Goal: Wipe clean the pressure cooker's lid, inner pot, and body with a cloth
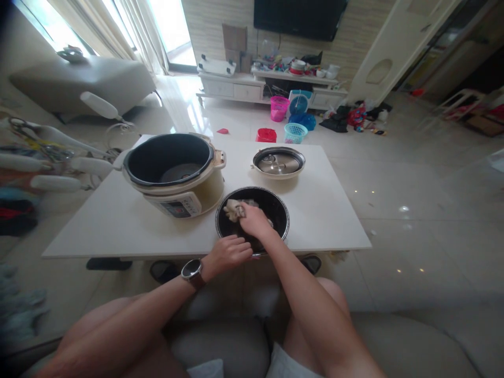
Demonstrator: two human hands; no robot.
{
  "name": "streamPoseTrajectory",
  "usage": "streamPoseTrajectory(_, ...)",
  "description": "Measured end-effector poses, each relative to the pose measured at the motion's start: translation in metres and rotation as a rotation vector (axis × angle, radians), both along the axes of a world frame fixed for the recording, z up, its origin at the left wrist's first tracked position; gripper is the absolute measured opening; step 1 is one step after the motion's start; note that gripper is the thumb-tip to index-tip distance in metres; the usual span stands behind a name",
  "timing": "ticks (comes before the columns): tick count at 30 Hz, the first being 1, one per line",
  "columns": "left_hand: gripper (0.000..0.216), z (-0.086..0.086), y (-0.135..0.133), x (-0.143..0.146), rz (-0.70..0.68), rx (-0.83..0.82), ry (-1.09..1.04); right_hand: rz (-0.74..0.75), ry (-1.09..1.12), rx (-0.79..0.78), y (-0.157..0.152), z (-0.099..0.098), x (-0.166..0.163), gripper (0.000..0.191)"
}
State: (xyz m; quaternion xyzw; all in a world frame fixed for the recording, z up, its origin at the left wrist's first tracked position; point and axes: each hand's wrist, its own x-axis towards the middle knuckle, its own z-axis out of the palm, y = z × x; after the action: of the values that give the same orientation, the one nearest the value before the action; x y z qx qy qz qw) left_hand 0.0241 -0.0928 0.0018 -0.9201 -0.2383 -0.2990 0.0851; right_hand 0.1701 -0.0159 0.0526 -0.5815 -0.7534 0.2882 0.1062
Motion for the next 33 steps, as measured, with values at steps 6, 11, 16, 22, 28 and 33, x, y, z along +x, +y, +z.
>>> streamPoseTrajectory(6,0.032,0.0,0.001,-0.003,-0.053,-0.044,-0.021,0.259,-0.049,-0.193,0.004,-0.016,-0.005,0.051)
streamPoseTrajectory(11,0.027,0.033,0.02,-0.04,-0.093,-0.263,-0.011,0.324,-0.08,-0.252,0.007,-0.016,0.012,0.041)
streamPoseTrajectory(16,0.065,0.036,0.049,-0.087,0.177,-0.58,-0.118,0.326,-0.055,-0.22,-0.002,-0.013,0.012,0.048)
streamPoseTrajectory(22,0.054,0.017,0.065,-0.094,0.148,-0.744,-0.185,0.43,-0.089,-0.42,-0.005,0.004,0.022,0.034)
streamPoseTrajectory(28,0.055,0.02,0.068,-0.089,0.113,-0.827,-0.2,0.18,-0.462,-0.179,-0.001,0.032,0.042,0.042)
streamPoseTrajectory(33,0.052,0.019,0.069,-0.09,0.127,-0.828,-0.195,0.166,-0.481,0.082,-0.005,0.037,0.036,0.041)
